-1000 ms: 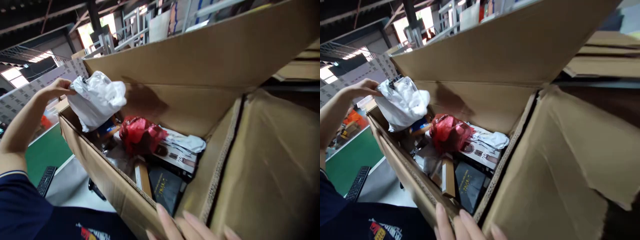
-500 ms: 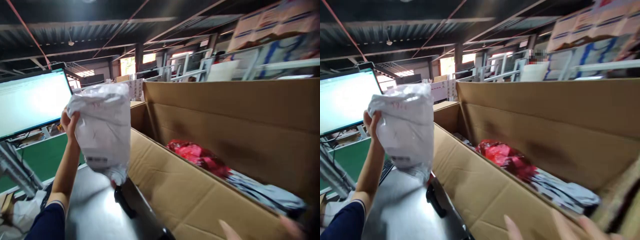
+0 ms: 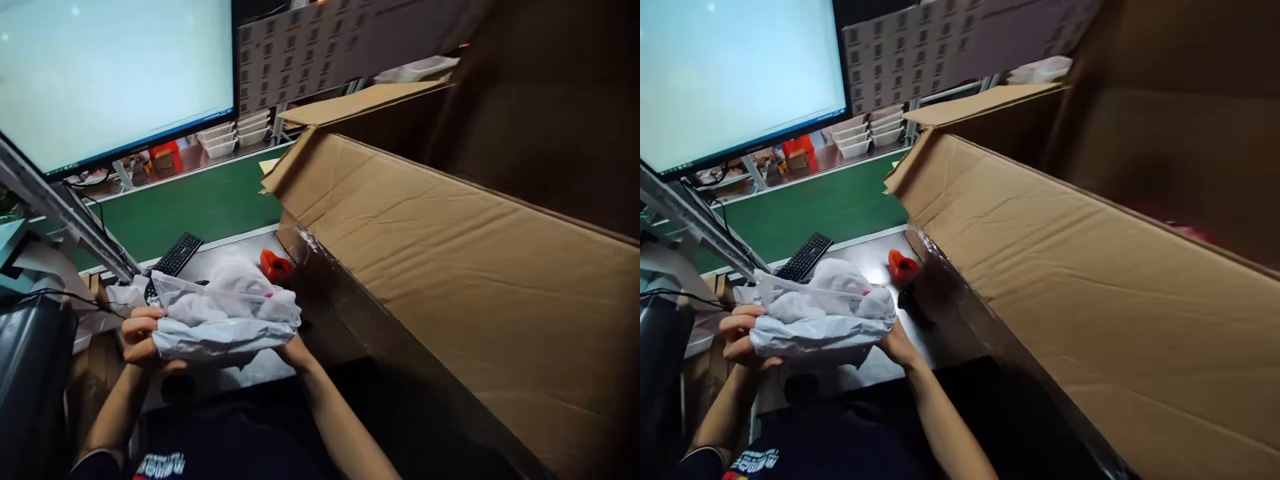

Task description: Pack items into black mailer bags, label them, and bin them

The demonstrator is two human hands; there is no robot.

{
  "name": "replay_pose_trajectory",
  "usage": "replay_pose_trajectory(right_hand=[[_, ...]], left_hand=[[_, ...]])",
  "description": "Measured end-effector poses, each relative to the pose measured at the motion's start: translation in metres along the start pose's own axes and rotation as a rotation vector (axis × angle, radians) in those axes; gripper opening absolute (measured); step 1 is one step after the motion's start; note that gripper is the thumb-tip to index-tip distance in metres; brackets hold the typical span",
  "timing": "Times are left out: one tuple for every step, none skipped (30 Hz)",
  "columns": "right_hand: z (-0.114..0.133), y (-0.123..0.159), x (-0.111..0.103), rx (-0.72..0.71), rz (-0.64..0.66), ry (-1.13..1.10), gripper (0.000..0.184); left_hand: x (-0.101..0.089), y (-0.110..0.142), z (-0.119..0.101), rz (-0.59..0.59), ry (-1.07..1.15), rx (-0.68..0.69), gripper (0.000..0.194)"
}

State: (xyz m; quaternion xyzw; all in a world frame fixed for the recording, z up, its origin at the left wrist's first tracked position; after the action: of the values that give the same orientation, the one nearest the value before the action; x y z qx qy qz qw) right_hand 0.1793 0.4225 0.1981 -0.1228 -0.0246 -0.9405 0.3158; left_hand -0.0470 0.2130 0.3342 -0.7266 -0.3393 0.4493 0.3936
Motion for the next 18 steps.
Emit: replay_pose_trajectory(right_hand=[[0.002, -0.010, 0.001, 0.009, 0.064, 0.018, 0.053], [0.005, -0.023, 0.003, 0.017, 0.134, 0.035, 0.050], [0.007, -0.037, 0.005, 0.017, 0.196, 0.052, 0.047], [0.010, -0.052, 0.006, 0.012, 0.249, 0.068, 0.045], [0.012, -0.067, 0.006, -0.001, 0.280, 0.077, 0.043], [0.014, -0.082, 0.006, -0.012, 0.302, 0.082, 0.043], [0.015, -0.094, 0.005, -0.017, 0.314, 0.085, 0.043], [0.016, -0.104, 0.003, -0.020, 0.315, 0.086, 0.044], [0.016, -0.112, 0.000, -0.024, 0.304, 0.088, 0.045], [0.015, -0.117, -0.004, -0.026, 0.292, 0.093, 0.046], [0.014, -0.120, -0.007, -0.026, 0.281, 0.101, 0.046], [0.011, -0.122, -0.010, -0.019, 0.274, 0.110, 0.046], [0.008, -0.122, -0.013, -0.009, 0.267, 0.116, 0.046], [0.003, -0.121, -0.015, 0.006, 0.262, 0.119, 0.047], [-0.003, -0.120, -0.017, 0.022, 0.258, 0.117, 0.049], [-0.010, -0.119, -0.018, 0.040, 0.254, 0.110, 0.050], [-0.017, -0.118, -0.018, 0.059, 0.255, 0.104, 0.050], [-0.024, -0.117, -0.018, 0.083, 0.267, 0.099, 0.050]], left_hand=[[-0.007, -0.002, -0.005, -0.054, -0.018, 0.074, 0.039], [-0.011, -0.005, -0.010, -0.083, -0.042, 0.139, 0.039], [-0.012, -0.007, -0.015, -0.075, -0.074, 0.180, 0.038], [-0.010, -0.008, -0.018, -0.033, -0.112, 0.185, 0.035], [-0.007, -0.008, -0.020, 0.025, -0.145, 0.160, 0.032], [-0.003, -0.007, -0.021, 0.079, -0.167, 0.125, 0.029], [0.001, -0.004, -0.022, 0.125, -0.173, 0.099, 0.027], [0.005, -0.001, -0.024, 0.161, -0.161, 0.085, 0.028], [0.009, 0.001, -0.026, 0.189, -0.135, 0.074, 0.030], [0.012, 0.004, -0.028, 0.208, -0.104, 0.063, 0.031], [0.014, 0.006, -0.030, 0.219, -0.077, 0.045, 0.030], [0.015, 0.007, -0.031, 0.217, -0.068, 0.019, 0.025], [0.016, 0.007, -0.031, 0.206, -0.088, -0.023, 0.016], [0.016, 0.006, -0.029, 0.190, -0.143, -0.085, 0.018], [0.017, 0.004, -0.027, 0.173, -0.230, -0.155, 0.030], [0.018, 0.001, -0.022, 0.157, -0.340, -0.230, 0.042], [0.021, -0.002, -0.016, 0.153, -0.452, -0.308, 0.049], [0.027, -0.005, -0.008, 0.169, -0.542, -0.386, 0.052]])
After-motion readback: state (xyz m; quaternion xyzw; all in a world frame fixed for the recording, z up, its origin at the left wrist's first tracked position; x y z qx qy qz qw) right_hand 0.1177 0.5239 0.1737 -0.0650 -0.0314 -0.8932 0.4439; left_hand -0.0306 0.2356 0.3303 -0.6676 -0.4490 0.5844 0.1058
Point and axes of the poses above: each hand's wrist, its own y-axis away from the middle knuckle, its own x-axis out of the palm, z = x × y, the point moved 6 cm from there along -y, towards the middle knuckle, and after that the axes turned 11 degrees about -y, right-handed, at the moved point
